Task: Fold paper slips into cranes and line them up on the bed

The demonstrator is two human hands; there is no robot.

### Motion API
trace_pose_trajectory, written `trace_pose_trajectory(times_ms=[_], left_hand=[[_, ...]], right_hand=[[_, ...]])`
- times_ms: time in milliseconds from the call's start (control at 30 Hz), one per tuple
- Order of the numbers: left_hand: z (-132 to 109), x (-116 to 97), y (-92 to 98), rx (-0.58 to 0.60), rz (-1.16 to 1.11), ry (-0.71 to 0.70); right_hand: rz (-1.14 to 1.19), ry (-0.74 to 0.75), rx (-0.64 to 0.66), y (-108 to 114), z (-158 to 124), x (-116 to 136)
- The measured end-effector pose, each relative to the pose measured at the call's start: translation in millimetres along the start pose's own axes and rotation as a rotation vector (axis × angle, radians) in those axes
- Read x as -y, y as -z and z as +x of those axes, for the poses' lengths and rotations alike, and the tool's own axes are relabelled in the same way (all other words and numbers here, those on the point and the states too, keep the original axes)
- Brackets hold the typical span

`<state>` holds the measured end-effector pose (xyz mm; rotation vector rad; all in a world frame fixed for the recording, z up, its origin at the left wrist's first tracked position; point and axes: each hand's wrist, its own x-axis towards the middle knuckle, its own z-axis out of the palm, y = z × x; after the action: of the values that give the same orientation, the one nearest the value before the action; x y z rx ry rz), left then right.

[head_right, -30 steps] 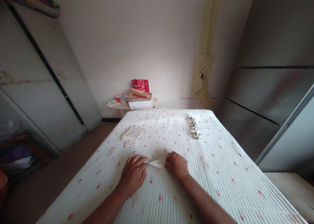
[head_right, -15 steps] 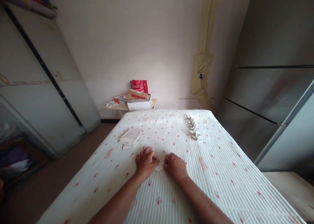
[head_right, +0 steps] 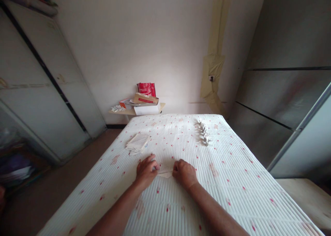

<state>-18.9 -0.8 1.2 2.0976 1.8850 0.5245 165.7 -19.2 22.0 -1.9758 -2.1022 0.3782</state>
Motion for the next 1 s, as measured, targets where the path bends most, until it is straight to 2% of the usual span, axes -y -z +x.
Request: trace_pose_trajectory(times_ms=[133,200,267,333,433,567,667,767,867,1000], left_hand=[[-5.7,7.6,8.1,-0.107,-0.096,0.006],[-10.4,3.3,8.9,-0.201,-0.154,-0.007],[-15.9,-6.1,6.0,-0.26,-0.189,-0.083],[-20.7,-16.3,0.6,-0.242,-0.162,-0.141],[-23.3,-22.7,-6.6,-0.183,-0.066,-0.142],[-20.6,-10.6,-10.0,-0.146,-0.048,-0.157],[-20.4,-1.3,-10.2,-0.161,-0.068,-0.184],[-24.2,-2.2,-7.7,-0.21,-0.091,-0.239],[-30.0,-11.4,-0.6,-0.243,-0.127,-0.357],[-36.0,-24.4,8.7,-0.204,-0.12,-0.492]], right_hand=[[0.0,0.002,0.006,1.0,0.0,0.6],[-0.002,0.003,0.006,1.7,0.0,1.0],[-0.005,0.008,0.001,1.9,0.2,0.8],[-0.006,0.015,-0.009,1.5,0.4,0.2],[0.001,0.021,-0.023,0.1,0.7,-0.8],[0.044,0.015,-0.026,-1.1,1.5,-2.9],[0.119,0.016,-0.017,-1.2,3.9,-9.9],[0.297,0.081,0.01,0.7,6.7,-22.9],[0.499,0.139,0.018,5.9,6.5,-34.6],[0.556,0.209,-0.021,12.5,1.0,-36.4]])
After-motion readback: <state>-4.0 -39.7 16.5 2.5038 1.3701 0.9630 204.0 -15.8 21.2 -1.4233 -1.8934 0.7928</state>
